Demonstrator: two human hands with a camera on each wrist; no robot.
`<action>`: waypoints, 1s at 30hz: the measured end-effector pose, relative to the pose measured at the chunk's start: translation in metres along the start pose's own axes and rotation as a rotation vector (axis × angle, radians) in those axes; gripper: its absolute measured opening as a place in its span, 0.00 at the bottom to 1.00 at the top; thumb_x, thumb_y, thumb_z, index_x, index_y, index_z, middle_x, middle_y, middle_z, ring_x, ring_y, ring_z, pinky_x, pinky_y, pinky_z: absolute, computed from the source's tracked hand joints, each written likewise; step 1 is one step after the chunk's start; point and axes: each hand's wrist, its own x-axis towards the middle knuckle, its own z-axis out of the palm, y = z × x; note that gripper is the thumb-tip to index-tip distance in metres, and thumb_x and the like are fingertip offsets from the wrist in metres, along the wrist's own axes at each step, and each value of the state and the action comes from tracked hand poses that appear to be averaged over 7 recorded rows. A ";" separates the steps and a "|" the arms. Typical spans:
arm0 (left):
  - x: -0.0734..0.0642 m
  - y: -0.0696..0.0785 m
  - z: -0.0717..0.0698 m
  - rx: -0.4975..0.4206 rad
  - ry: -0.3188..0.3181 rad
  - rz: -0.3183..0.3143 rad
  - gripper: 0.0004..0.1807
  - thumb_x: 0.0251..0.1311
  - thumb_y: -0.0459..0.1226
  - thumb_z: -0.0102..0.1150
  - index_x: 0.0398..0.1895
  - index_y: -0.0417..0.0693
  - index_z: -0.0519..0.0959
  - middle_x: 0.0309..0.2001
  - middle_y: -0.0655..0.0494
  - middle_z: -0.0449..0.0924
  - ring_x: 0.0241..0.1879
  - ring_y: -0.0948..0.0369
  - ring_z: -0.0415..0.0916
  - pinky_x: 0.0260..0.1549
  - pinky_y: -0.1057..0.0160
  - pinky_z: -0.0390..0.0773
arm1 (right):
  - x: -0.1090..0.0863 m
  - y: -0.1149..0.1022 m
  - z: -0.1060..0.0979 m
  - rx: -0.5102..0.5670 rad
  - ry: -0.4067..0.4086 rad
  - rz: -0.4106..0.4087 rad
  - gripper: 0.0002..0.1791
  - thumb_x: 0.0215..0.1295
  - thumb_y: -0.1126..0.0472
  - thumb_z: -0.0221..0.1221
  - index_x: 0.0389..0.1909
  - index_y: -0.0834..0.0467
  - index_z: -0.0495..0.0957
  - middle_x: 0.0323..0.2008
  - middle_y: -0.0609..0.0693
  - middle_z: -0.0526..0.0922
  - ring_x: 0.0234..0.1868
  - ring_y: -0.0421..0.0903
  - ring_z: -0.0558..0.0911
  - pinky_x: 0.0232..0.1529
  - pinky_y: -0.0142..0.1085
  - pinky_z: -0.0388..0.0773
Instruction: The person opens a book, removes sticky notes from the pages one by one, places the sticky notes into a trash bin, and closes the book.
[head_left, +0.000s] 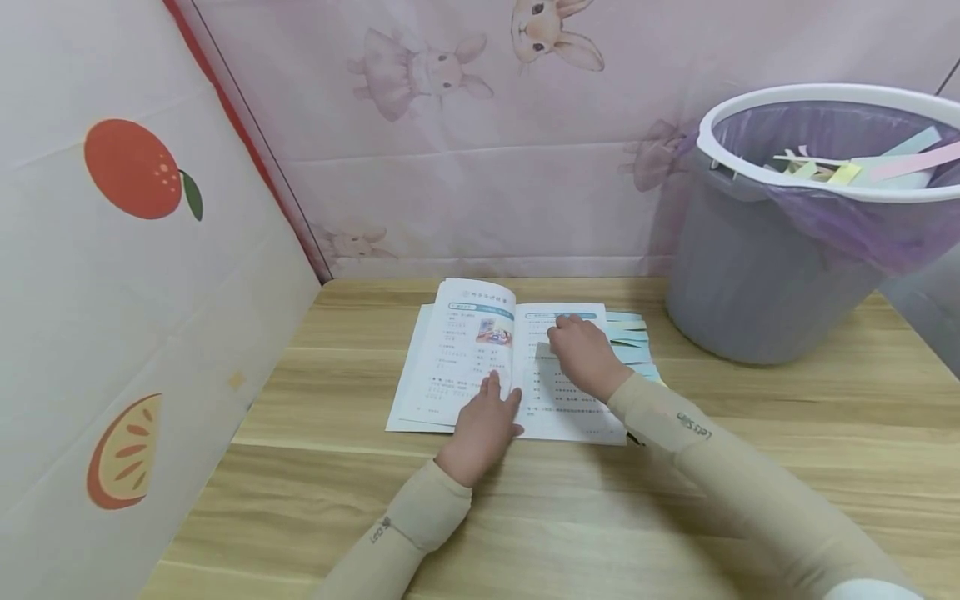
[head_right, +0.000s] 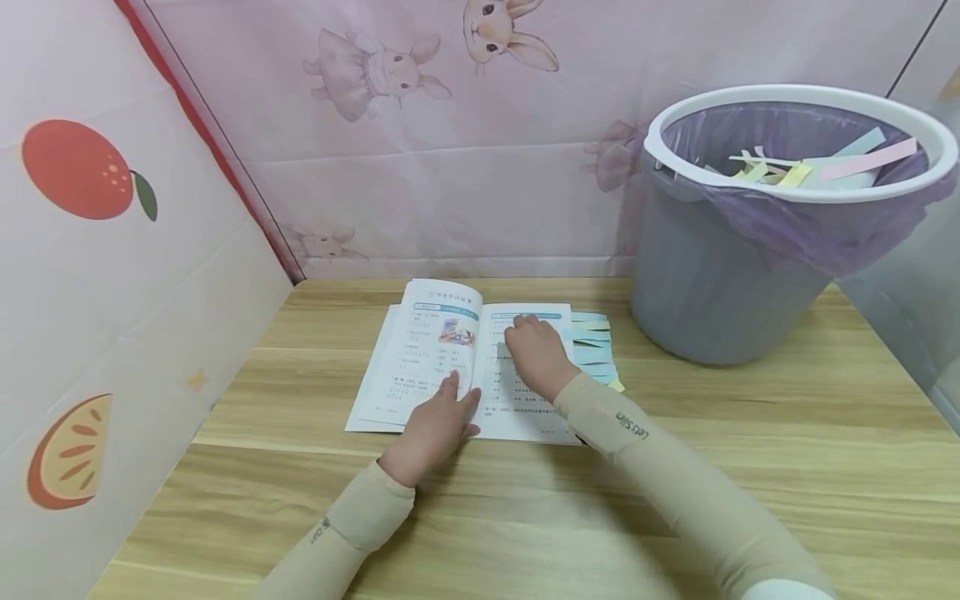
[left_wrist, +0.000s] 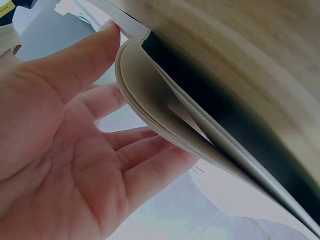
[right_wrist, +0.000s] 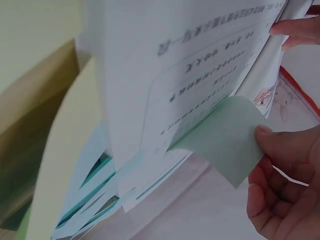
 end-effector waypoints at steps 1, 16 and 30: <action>0.000 0.000 0.000 -0.004 -0.002 -0.001 0.31 0.60 0.48 0.61 0.64 0.45 0.71 0.65 0.31 0.62 0.63 0.42 0.67 0.48 0.52 0.79 | 0.000 0.001 0.000 0.016 -0.003 0.011 0.08 0.61 0.66 0.63 0.39 0.66 0.82 0.35 0.56 0.81 0.37 0.50 0.81 0.42 0.39 0.81; 0.001 0.003 -0.002 -0.037 0.001 0.006 0.30 0.59 0.47 0.62 0.63 0.43 0.72 0.65 0.30 0.63 0.62 0.42 0.67 0.47 0.51 0.79 | 0.001 0.026 -0.005 0.148 -0.024 0.207 0.08 0.65 0.66 0.59 0.38 0.69 0.81 0.31 0.58 0.80 0.29 0.50 0.79 0.32 0.41 0.81; 0.001 0.001 0.000 -0.048 -0.021 -0.020 0.31 0.60 0.47 0.61 0.65 0.44 0.71 0.67 0.30 0.60 0.65 0.41 0.64 0.51 0.50 0.77 | -0.006 0.045 -0.008 0.155 0.029 0.298 0.07 0.65 0.67 0.59 0.35 0.70 0.78 0.32 0.62 0.83 0.30 0.56 0.83 0.31 0.48 0.81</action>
